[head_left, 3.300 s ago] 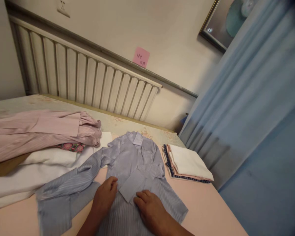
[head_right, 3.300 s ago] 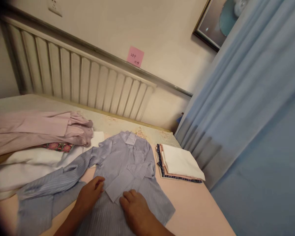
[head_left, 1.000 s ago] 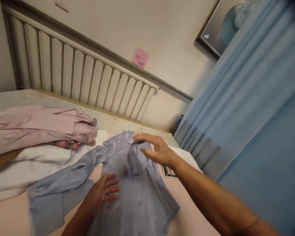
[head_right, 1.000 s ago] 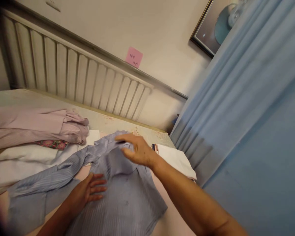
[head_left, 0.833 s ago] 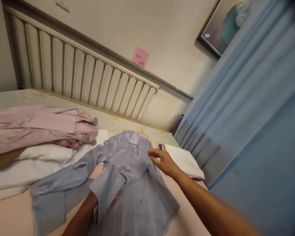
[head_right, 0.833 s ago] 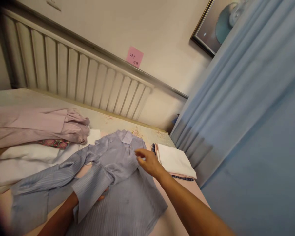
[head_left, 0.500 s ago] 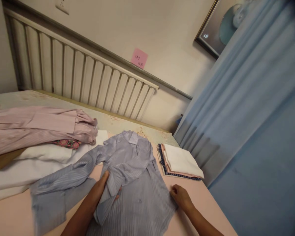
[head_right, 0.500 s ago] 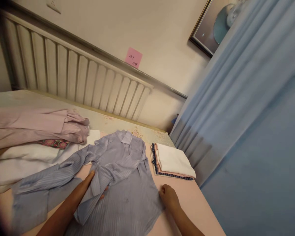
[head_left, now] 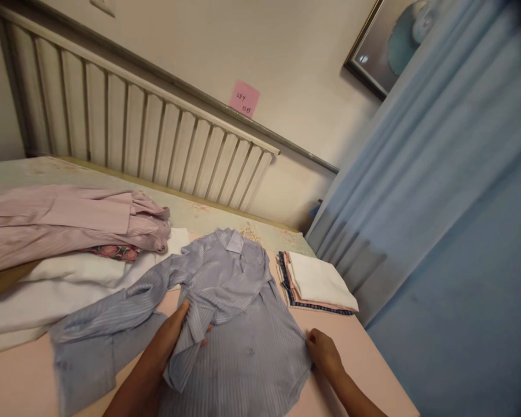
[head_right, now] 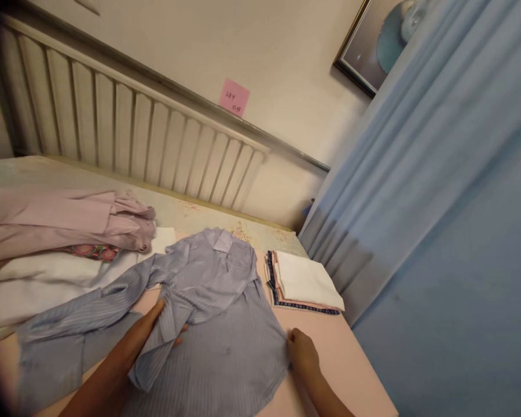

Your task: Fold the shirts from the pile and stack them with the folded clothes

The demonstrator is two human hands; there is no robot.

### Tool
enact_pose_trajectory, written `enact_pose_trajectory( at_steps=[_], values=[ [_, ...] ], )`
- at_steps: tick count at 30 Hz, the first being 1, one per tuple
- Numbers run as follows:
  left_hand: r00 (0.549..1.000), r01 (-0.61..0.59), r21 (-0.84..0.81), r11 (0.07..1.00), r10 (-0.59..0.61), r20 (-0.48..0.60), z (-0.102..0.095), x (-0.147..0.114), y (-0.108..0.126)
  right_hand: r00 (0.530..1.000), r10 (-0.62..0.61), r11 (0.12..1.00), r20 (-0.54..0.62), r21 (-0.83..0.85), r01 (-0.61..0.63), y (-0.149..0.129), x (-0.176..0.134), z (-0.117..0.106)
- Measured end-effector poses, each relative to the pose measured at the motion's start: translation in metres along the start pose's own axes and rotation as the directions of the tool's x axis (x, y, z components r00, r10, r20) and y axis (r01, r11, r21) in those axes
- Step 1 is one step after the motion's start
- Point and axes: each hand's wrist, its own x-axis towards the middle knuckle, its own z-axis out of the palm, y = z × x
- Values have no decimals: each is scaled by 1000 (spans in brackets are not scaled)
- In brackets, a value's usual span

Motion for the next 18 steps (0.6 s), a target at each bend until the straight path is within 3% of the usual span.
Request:
enact_pose_trajectory(
  at_steps=[3,5,9,12,15,18],
  values=[
    [999,-41,9,999,41,3,-2,2,-2,999,-38,992,-37,-119,33,-6,-7,-1],
    [998,-64,40,997,63,25,-4,5,-3,982,-149,976,-117,-179,126,-14,-11,-3],
    [993,-91,90,992,83,82,-10,14,-6,853,-472,881,-221,-137,452,-35,-11,2],
    [995,-80,83,993,74,65,-10,17,-5,773,-602,796,-200,-68,602,-44,-10,16],
    [998,-55,80,995,53,29,-8,14,-3,777,-613,787,-139,-24,617,-43,-10,30],
    [998,-59,64,996,58,17,-6,11,-4,835,-535,842,-126,-8,539,-42,-8,34]
  ],
)
